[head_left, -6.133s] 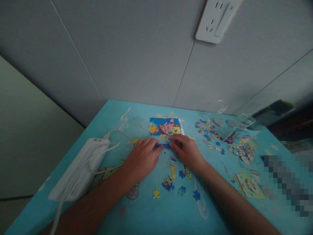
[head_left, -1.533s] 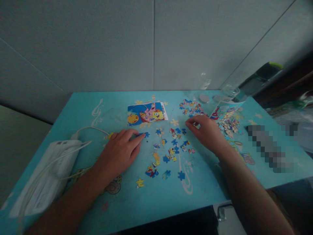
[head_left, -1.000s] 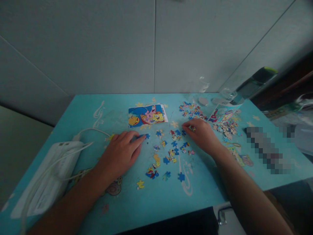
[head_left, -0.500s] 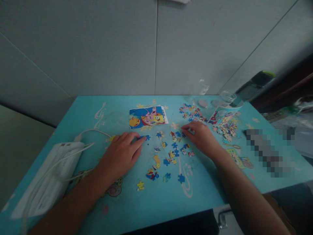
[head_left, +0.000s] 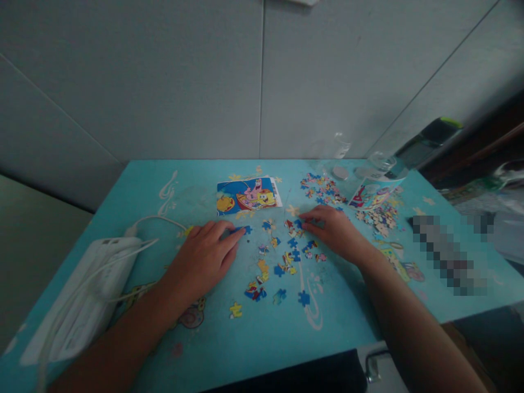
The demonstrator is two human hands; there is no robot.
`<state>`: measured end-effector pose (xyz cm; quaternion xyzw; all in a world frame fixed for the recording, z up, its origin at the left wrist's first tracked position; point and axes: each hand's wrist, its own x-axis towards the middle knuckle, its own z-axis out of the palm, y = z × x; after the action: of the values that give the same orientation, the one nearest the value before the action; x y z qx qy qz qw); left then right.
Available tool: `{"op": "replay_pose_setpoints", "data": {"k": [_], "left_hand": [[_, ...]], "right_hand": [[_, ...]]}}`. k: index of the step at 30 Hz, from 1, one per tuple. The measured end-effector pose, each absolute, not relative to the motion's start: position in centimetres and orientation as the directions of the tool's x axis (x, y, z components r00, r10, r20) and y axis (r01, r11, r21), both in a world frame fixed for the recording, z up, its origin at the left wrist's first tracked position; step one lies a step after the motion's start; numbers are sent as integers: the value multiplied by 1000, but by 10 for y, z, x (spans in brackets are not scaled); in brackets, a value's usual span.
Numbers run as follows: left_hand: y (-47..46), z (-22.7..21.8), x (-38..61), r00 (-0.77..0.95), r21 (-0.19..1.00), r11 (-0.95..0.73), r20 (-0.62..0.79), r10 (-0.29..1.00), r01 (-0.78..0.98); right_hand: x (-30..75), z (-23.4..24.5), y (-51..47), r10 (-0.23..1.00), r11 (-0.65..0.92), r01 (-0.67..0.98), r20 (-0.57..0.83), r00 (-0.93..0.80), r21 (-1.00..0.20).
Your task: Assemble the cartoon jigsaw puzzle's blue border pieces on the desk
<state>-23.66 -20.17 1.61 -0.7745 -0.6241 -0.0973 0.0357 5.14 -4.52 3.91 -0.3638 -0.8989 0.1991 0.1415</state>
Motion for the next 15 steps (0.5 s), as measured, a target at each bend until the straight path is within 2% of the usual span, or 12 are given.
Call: {"op": "replay_pose_setpoints", "data": {"k": [15], "left_hand": [[-202,17,-236,198,84,-215,182,963,973]], "right_hand": [[50,37,-44,713,658,601,120,-691,-454]]}}
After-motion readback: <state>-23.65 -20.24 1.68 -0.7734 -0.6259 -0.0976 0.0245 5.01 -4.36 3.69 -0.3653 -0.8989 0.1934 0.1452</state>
